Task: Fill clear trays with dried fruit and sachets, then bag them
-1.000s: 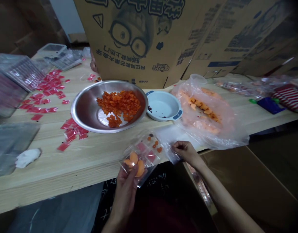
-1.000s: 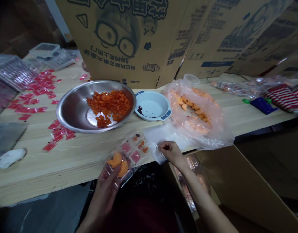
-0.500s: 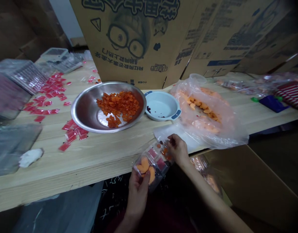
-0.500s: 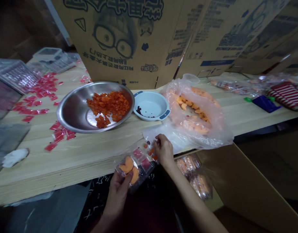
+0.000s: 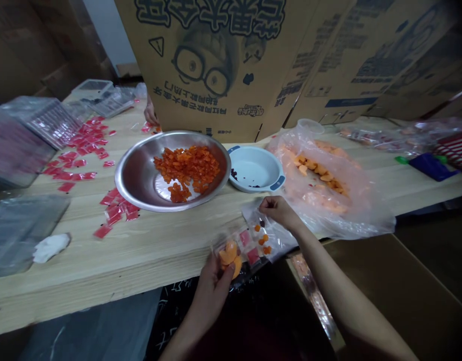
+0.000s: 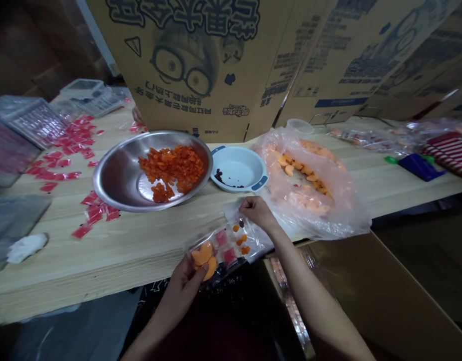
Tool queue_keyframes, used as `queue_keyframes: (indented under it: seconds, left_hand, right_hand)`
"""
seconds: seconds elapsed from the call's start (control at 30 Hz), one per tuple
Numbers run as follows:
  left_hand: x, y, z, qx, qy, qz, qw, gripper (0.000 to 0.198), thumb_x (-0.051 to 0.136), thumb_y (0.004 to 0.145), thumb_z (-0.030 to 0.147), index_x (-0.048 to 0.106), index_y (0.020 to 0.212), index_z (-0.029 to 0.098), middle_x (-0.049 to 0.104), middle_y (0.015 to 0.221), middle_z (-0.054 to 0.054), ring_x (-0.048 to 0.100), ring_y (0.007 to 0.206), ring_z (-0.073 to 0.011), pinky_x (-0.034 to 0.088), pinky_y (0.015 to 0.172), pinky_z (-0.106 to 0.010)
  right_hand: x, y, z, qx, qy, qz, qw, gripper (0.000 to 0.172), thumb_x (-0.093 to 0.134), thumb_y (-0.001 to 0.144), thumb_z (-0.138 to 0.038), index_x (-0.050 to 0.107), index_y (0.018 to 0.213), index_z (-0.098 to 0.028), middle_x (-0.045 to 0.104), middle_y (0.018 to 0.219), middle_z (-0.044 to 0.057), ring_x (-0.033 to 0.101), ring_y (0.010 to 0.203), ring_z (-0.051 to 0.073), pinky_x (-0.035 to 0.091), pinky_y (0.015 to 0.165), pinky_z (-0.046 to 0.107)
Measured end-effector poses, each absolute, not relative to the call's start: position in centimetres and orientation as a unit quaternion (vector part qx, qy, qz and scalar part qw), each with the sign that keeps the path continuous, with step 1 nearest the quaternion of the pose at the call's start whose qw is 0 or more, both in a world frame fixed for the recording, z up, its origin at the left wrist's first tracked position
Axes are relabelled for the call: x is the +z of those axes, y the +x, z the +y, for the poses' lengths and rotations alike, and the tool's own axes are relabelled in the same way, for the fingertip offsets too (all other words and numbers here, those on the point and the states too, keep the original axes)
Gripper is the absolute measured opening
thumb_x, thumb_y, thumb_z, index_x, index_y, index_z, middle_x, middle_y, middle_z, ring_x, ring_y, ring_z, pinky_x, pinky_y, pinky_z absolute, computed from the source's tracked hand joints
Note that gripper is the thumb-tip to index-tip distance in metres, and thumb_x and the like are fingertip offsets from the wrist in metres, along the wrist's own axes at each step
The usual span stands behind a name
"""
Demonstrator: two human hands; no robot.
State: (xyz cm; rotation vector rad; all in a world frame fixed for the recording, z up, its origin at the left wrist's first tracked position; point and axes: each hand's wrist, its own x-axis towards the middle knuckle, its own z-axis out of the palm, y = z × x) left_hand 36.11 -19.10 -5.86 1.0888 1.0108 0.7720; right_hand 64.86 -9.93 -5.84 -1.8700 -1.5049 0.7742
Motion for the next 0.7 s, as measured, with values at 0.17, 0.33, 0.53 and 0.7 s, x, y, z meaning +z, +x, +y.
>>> queue_keyframes:
  seconds: [0.17,0.33,0.53,0.7]
  left_hand:
    - [-6.2,36.7,-18.8,0.343,0.485,0.446,0.669,0.036,0.067,0.093,0.042,0.069,0.121,0.02,0.075,0.12,-0.013,0.069,0.111,-0.0307,0.049,0.105,-0.046]
    - [-6.4,36.6,-18.3,0.344,0.438,0.468,0.686,0.039,0.073,0.086,0.041,0.071,0.118,0.02,0.078,0.114,-0.013,0.072,0.104,-0.031,0.053,0.097,-0.045]
    - [-5.7,37.9,-18.8,0.344,0.422,0.451,0.707,0.039,0.07,0.087,0.041,0.068,0.119,0.018,0.076,0.109,-0.012,0.071,0.095,-0.028,0.055,0.089,-0.041]
    - [-6.0,38.9,-19.3,0.344,0.471,0.446,0.679,0.033,0.07,0.088,0.036,0.072,0.117,0.02,0.075,0.112,-0.013,0.07,0.102,-0.0311,0.055,0.095,-0.046]
  right_hand:
    - [-5.0,64.3,-9.9,0.239,-0.708,-0.599,0.287,0.01,0.06,0.073,-0.026,0.06,0.065,-0.02,0.058,0.06,-0.002,0.05,0.057,0.014,0.037,0.056,0.025]
    - [-3.7,62.8,-11.7,0.136,-0.722,-0.618,0.28,0.008,0.057,0.077,-0.017,0.065,0.077,-0.021,0.064,0.07,0.002,0.056,0.065,0.017,0.037,0.064,0.028]
    - [-4.5,60.4,-13.3,0.082,-0.718,-0.638,0.264,0.013,0.053,0.082,-0.015,0.061,0.075,-0.021,0.066,0.082,0.008,0.058,0.077,0.022,0.037,0.07,0.031]
    - [-6.1,61.3,-13.2,0.102,-0.74,-0.606,0.275,0.01,0.055,0.08,-0.02,0.064,0.079,-0.021,0.066,0.075,0.004,0.058,0.066,0.019,0.038,0.064,0.029]
